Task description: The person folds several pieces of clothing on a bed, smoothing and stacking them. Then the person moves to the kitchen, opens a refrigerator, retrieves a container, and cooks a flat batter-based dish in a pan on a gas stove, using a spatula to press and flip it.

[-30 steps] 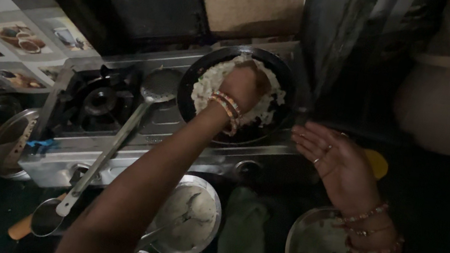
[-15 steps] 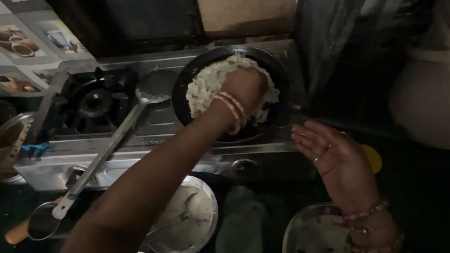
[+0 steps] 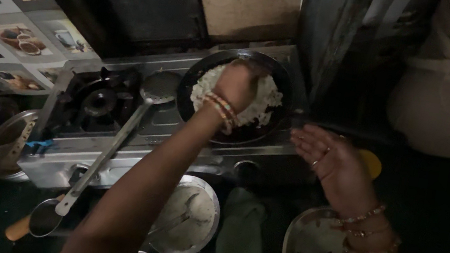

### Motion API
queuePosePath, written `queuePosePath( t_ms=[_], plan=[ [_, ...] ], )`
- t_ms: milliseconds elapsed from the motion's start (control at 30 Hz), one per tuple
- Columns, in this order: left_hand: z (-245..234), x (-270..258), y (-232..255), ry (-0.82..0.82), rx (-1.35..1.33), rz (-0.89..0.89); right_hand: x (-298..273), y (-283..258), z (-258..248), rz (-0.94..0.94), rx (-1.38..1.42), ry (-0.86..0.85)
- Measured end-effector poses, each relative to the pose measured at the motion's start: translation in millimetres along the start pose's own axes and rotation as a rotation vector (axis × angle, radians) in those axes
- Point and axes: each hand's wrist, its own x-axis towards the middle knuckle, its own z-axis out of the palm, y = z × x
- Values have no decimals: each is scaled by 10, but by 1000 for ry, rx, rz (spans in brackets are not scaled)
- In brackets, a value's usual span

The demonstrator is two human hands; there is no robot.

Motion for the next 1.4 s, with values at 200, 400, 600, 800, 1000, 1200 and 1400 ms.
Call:
queuePosePath(
  t_ms=[200, 400, 600, 800, 1000, 1200, 1400],
  plan=[
    [-413, -336, 190, 98, -168, -147, 140, -40, 302, 13, -36, -24],
    [-651, -821, 193, 120, -340, -241, 226, -62, 752, 28, -39, -120],
    [-941, -1262, 330, 148, -459, -260, 209, 53, 1055, -61, -42, -154],
    [-1411, -1689, 535, 183, -540, -165, 5, 107, 1529, -87, -262, -98],
    [-1945, -2107, 373, 130, -460, -295, -187, 183, 1836, -186, -433, -137],
    [-2185, -2542, -205, 278, -204, -249, -205, 341, 2026, -300, -581, -174],
    [-2370, -3006, -640, 296, -8, -361, -131, 512, 1999, -381, -630, -101]
  ],
)
